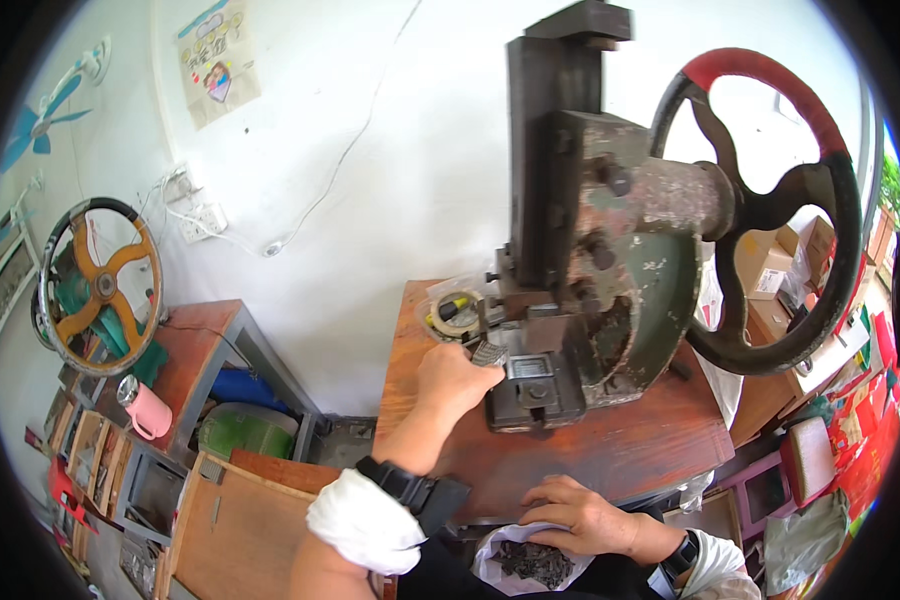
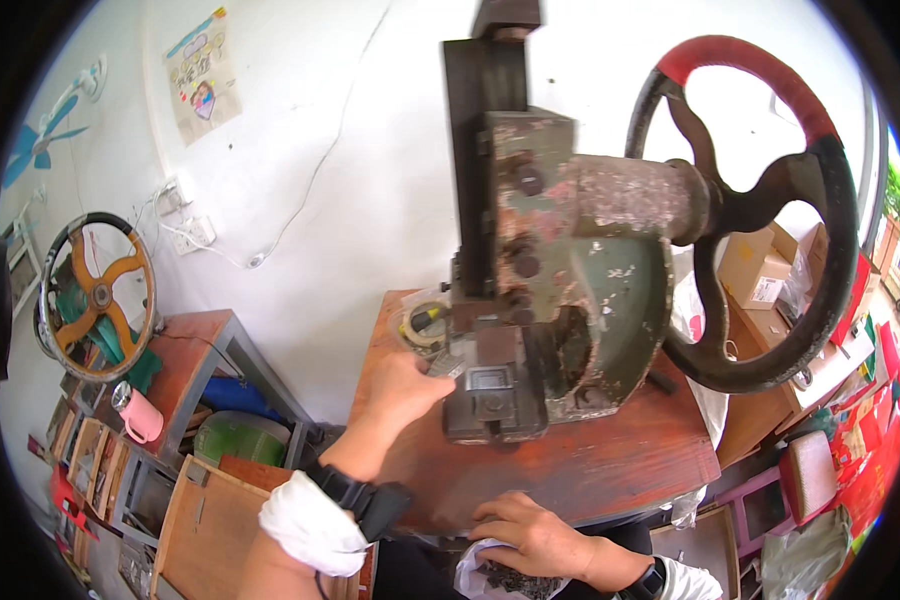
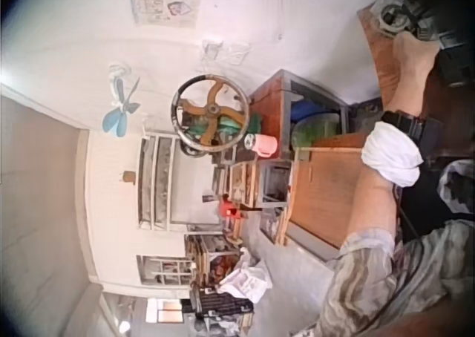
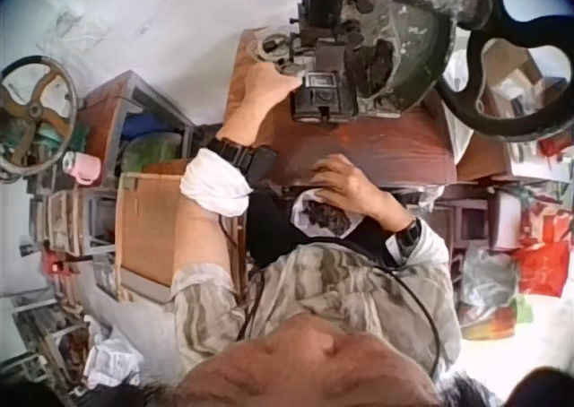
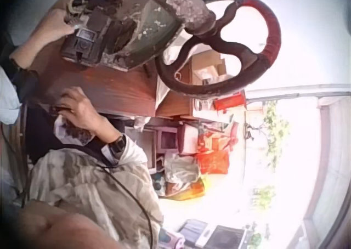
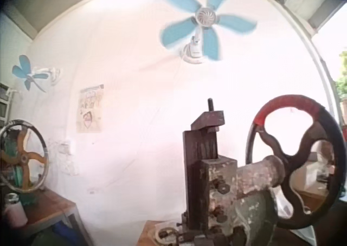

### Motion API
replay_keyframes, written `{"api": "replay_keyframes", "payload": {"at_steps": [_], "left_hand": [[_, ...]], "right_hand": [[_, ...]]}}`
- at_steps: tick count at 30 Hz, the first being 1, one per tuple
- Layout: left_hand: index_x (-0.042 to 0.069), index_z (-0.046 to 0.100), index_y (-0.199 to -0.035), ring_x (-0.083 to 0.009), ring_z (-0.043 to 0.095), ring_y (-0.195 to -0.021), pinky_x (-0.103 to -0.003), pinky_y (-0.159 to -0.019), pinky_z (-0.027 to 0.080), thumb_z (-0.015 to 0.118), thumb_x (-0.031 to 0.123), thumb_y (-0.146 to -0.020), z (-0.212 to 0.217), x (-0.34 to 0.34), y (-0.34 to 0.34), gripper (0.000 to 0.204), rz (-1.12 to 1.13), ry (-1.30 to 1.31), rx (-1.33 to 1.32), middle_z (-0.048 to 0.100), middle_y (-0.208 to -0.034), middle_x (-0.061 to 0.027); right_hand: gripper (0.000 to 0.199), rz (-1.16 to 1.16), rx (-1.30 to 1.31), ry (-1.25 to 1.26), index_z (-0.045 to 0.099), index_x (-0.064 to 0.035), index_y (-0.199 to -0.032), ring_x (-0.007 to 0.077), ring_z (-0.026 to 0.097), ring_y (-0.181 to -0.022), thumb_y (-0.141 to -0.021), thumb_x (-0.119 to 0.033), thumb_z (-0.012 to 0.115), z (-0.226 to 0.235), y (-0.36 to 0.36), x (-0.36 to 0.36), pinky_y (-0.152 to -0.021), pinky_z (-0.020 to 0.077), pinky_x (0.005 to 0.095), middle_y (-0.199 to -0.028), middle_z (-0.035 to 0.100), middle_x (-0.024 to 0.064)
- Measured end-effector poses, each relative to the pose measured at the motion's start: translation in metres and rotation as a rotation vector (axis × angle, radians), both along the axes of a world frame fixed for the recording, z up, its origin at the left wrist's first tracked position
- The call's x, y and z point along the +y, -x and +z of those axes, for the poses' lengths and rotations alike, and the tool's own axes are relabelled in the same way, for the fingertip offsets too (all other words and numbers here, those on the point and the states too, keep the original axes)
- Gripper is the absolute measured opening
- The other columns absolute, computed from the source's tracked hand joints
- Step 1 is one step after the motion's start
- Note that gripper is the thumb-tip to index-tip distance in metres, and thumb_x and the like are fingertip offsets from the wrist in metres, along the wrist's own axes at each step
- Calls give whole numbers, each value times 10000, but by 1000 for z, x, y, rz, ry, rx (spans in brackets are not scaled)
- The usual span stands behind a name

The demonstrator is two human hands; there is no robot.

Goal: Manually stamping small metal clips using a hand press machine.

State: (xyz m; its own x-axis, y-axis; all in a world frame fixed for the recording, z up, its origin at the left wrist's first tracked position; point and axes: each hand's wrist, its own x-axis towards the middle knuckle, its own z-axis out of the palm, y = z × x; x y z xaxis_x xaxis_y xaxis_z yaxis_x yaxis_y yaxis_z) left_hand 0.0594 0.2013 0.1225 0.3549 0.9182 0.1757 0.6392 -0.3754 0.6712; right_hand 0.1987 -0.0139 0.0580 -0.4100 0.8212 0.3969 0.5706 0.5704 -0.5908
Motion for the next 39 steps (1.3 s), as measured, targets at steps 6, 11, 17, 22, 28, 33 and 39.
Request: {"api": "replay_keyframes", "payload": {"at_steps": [6,11,17,22,28,33,39], "left_hand": [[-44,686,-765,-389,661,-833,-440,-741,535,722,397,-641,-6,-10,-48,459,122,-124,126,676,-828,-240],[-24,686,-765,-385,655,-800,-460,-720,532,736,386,-659,-22,-18,-66,426,142,-300,78,671,-801,-211],[14,700,-841,-357,659,-767,-422,-664,514,730,318,-722,-29,-20,-66,328,111,-414,-55,675,-768,-186],[13,700,-907,-354,656,-813,-404,-750,507,630,222,-826,-34,-8,-40,235,-57,-150,-190,673,-805,-184],[27,709,-987,-283,649,-899,-329,-806,494,552,39,-840,-59,1,-36,215,-148,-216,-472,661,-935,-134],[-43,691,-1004,-180,579,-1030,-278,-871,440,573,-33,-782,-65,8,-31,251,-266,392,-951,641,-981,-86],[-15,687,-887,-339,600,-899,-419,-784,487,564,0,-757,-45,52,-47,180,-45,-776,-428,633,-928,-171]], "right_hand": [[279,-63,57,46,672,-88,-1044,328,549,-1032,-782,-163,734,-8,-39,-30,-889,474,402,-1133,583,123],[276,-86,91,34,673,-84,-1038,325,552,-1017,-780,-157,736,-19,-51,-31,-876,478,402,-1132,587,126],[276,-162,120,-84,670,-68,-1029,335,567,-992,-768,-131,735,-1,-61,-17,-855,485,408,-1101,595,138],[289,-315,101,-242,658,-40,-1039,345,575,-995,-764,-98,722,26,-74,36,-861,485,425,-1096,598,151],[495,-340,-280,-296,511,-62,-1300,383,474,-1200,-848,-205,655,43,-50,100,-1018,378,470,-1274,521,162],[503,-314,-450,-192,532,-117,-1297,345,475,-1223,-860,-344,635,45,-49,131,-1039,340,484,-1309,532,109],[579,-346,-580,-165,550,-139,-1275,331,490,-1207,-821,-489,627,49,-42,135,-1037,340,479,-1280,572,69]]}}
